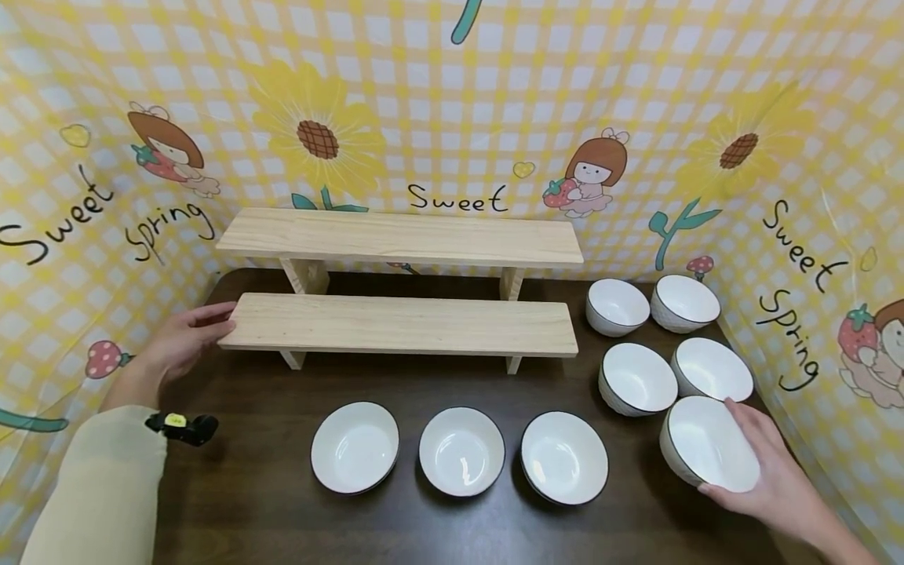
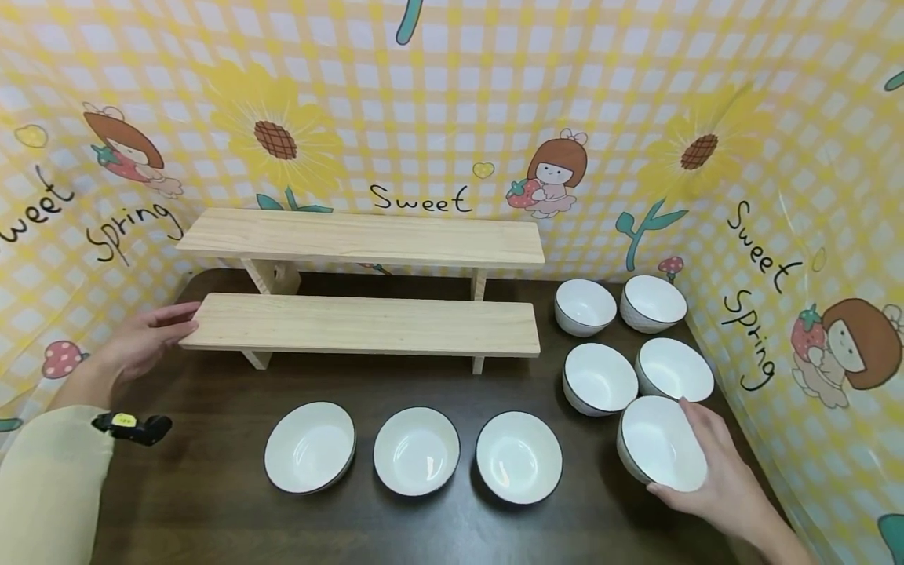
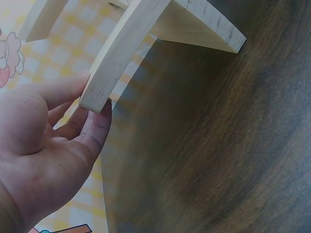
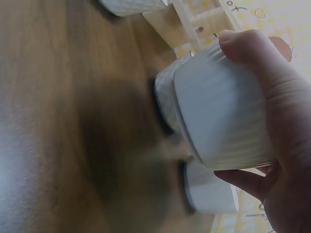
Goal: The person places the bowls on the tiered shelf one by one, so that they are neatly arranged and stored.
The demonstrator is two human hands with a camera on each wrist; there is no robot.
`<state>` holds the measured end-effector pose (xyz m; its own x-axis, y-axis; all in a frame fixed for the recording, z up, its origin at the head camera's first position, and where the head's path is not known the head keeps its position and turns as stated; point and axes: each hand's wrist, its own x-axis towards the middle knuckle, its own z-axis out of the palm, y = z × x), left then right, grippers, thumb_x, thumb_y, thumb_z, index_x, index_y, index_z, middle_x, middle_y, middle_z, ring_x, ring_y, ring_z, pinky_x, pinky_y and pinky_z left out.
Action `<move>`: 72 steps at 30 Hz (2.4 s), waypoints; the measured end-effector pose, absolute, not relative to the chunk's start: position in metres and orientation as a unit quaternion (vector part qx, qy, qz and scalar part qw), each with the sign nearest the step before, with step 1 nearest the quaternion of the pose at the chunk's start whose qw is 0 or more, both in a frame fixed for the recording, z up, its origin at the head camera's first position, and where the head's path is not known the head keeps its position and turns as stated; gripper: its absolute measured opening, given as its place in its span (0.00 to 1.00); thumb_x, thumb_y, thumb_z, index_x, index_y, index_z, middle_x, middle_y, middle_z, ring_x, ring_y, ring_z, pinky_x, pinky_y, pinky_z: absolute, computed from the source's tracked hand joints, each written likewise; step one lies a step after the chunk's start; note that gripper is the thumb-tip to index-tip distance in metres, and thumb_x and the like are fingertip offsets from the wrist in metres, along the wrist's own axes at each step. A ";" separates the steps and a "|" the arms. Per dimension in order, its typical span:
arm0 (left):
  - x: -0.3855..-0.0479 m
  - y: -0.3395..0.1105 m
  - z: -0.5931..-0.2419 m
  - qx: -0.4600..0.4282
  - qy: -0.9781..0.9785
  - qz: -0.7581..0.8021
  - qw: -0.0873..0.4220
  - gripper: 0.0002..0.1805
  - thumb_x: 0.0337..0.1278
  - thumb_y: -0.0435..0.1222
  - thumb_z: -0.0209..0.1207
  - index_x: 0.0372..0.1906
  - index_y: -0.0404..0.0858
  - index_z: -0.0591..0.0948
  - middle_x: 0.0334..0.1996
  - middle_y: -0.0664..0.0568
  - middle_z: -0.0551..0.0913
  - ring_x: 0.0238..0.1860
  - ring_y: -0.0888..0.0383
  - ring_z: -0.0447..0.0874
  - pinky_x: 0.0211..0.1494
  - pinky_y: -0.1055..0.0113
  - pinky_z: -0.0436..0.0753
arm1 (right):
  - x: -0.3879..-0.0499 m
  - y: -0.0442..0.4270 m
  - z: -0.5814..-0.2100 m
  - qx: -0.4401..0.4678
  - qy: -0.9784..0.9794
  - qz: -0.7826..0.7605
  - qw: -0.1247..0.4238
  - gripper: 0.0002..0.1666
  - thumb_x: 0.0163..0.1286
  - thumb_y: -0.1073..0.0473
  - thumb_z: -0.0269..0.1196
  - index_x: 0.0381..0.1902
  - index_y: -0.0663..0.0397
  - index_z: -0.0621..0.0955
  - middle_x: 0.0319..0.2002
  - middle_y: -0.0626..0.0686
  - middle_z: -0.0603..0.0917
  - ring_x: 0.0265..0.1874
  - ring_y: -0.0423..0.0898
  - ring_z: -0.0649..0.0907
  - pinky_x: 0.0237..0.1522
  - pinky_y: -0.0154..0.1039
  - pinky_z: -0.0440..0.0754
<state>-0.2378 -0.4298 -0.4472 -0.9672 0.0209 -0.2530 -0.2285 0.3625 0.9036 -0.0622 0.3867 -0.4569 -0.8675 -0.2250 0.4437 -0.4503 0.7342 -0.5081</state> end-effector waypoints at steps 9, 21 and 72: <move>-0.239 -0.430 -0.445 -0.065 0.818 0.560 0.114 0.40 0.71 0.44 0.62 0.79 0.35 0.61 0.42 0.86 0.76 0.44 0.80 0.76 0.47 0.80 0.77 | -0.078 0.377 -0.434 0.198 -0.925 0.287 0.151 0.79 0.23 0.63 0.87 0.77 0.62 0.62 0.63 0.67 0.66 0.60 0.24 0.58 0.57 0.15 0.50; -0.238 -0.431 -0.448 -0.053 0.806 0.581 0.102 0.33 0.72 0.38 0.61 0.77 0.38 0.65 0.43 0.82 0.79 0.44 0.78 0.77 0.46 0.80 0.77 | -0.113 0.352 -0.397 0.250 -0.917 0.279 0.138 0.78 0.25 0.60 0.87 0.78 0.59 0.62 0.65 0.66 0.65 0.62 0.34 0.62 0.56 0.17 0.53; -0.240 -0.434 -0.449 -0.034 0.828 0.549 0.109 0.40 0.73 0.43 0.59 0.78 0.27 0.56 0.49 0.76 0.74 0.47 0.80 0.74 0.51 0.80 0.76 | -0.263 0.161 -0.280 0.324 -0.893 0.310 0.038 0.70 0.44 0.49 0.83 0.79 0.61 0.58 0.72 0.63 0.61 0.66 0.59 0.67 0.64 0.60 0.71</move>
